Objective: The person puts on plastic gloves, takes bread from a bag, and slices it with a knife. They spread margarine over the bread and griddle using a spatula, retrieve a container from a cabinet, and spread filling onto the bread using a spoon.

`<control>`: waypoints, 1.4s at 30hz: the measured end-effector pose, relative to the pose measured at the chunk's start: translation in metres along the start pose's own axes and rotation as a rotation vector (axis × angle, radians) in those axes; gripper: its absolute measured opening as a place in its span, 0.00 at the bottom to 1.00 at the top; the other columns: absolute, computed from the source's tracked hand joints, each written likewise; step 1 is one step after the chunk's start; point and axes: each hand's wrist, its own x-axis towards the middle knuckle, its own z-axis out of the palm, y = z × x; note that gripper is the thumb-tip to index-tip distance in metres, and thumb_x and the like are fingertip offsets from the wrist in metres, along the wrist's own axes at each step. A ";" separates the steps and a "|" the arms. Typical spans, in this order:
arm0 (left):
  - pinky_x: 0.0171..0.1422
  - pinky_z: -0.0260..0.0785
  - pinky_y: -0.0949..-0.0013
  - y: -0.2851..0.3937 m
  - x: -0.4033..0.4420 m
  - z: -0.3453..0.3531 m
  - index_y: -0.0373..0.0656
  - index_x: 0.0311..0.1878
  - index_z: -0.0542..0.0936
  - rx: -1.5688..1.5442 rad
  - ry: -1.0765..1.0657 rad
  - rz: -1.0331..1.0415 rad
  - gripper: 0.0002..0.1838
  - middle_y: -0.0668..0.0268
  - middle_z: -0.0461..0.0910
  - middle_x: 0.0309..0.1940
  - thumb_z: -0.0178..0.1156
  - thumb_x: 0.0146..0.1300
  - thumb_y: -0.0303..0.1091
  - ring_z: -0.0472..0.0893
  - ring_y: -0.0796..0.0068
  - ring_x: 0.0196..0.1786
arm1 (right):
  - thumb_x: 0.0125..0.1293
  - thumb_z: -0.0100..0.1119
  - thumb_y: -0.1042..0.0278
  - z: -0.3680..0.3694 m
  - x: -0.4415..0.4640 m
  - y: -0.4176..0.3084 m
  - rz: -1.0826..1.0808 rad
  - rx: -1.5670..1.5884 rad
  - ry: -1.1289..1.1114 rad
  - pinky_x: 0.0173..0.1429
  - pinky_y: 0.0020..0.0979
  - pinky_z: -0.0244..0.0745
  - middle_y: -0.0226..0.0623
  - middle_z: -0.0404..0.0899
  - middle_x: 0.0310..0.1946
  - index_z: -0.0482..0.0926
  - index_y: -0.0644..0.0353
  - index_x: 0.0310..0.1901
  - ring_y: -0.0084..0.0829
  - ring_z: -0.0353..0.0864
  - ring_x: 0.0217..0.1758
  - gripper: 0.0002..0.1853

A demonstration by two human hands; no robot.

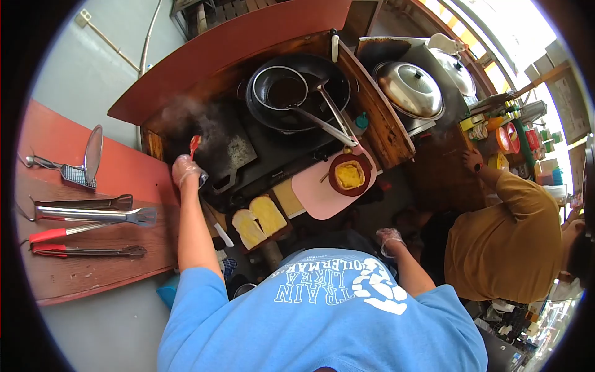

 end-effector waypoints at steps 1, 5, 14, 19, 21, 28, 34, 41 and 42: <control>0.52 0.79 0.51 0.016 -0.013 -0.009 0.43 0.40 0.86 -0.087 0.023 0.015 0.08 0.49 0.86 0.40 0.65 0.62 0.35 0.86 0.47 0.48 | 0.68 0.53 0.64 0.000 0.002 0.003 -0.001 -0.159 -0.087 0.66 0.37 0.76 0.40 0.84 0.56 0.86 0.55 0.48 0.42 0.81 0.62 0.14; 0.51 0.78 0.51 0.047 -0.052 -0.008 0.49 0.41 0.88 -0.132 0.083 0.126 0.07 0.52 0.87 0.39 0.66 0.60 0.33 0.86 0.47 0.46 | 0.67 0.54 0.60 -0.011 -0.013 0.003 0.305 0.146 -0.030 0.66 0.37 0.76 0.41 0.84 0.55 0.86 0.58 0.48 0.43 0.82 0.61 0.16; 0.47 0.76 0.47 0.022 -0.078 -0.006 0.45 0.42 0.84 -0.019 0.174 0.099 0.07 0.51 0.84 0.37 0.63 0.61 0.27 0.84 0.45 0.44 | 0.63 0.56 0.67 -0.001 -0.006 0.079 0.179 -0.373 -0.275 0.71 0.34 0.74 0.42 0.85 0.55 0.87 0.54 0.51 0.40 0.80 0.65 0.17; 0.48 0.76 0.46 0.043 -0.098 0.007 0.46 0.42 0.84 -0.053 0.244 0.036 0.07 0.51 0.84 0.38 0.62 0.61 0.27 0.83 0.44 0.44 | 0.64 0.52 0.66 -0.046 0.010 0.108 -0.084 -0.374 -0.004 0.66 0.36 0.78 0.43 0.85 0.53 0.88 0.55 0.46 0.42 0.83 0.61 0.15; 0.49 0.76 0.46 0.051 -0.106 0.009 0.45 0.42 0.84 -0.093 0.316 0.018 0.07 0.50 0.84 0.38 0.61 0.61 0.28 0.84 0.43 0.44 | 0.65 0.50 0.66 -0.082 0.036 0.102 0.242 -0.048 -0.085 0.65 0.38 0.79 0.44 0.83 0.56 0.87 0.55 0.44 0.43 0.83 0.61 0.15; 0.54 0.77 0.49 0.096 -0.125 -0.005 0.38 0.40 0.85 -0.225 0.105 -0.234 0.09 0.46 0.85 0.44 0.62 0.62 0.33 0.84 0.42 0.50 | 0.64 0.53 0.64 -0.106 0.084 0.166 0.099 -0.014 0.003 0.61 0.43 0.81 0.46 0.85 0.52 0.87 0.55 0.43 0.49 0.85 0.56 0.14; 0.57 0.78 0.51 0.116 -0.138 -0.014 0.39 0.43 0.86 -0.121 0.059 -0.438 0.09 0.45 0.85 0.45 0.61 0.64 0.32 0.85 0.45 0.52 | 0.64 0.59 0.67 -0.165 0.070 0.133 0.002 -0.628 -0.409 0.60 0.42 0.82 0.50 0.84 0.54 0.87 0.61 0.49 0.46 0.86 0.58 0.16; 0.55 0.79 0.48 0.125 -0.165 0.002 0.41 0.38 0.86 -0.152 0.163 -0.370 0.09 0.48 0.86 0.42 0.60 0.65 0.34 0.85 0.44 0.49 | 0.63 0.59 0.71 -0.183 0.080 0.156 -0.142 -0.783 -0.442 0.63 0.42 0.81 0.47 0.83 0.57 0.86 0.59 0.53 0.44 0.84 0.61 0.17; 0.55 0.79 0.48 0.118 -0.169 0.010 0.42 0.38 0.86 -0.144 0.135 -0.333 0.09 0.47 0.86 0.41 0.60 0.65 0.34 0.85 0.43 0.49 | 0.67 0.58 0.67 -0.183 0.085 0.163 -0.204 -0.807 -0.454 0.62 0.42 0.82 0.47 0.84 0.55 0.87 0.59 0.52 0.44 0.84 0.60 0.15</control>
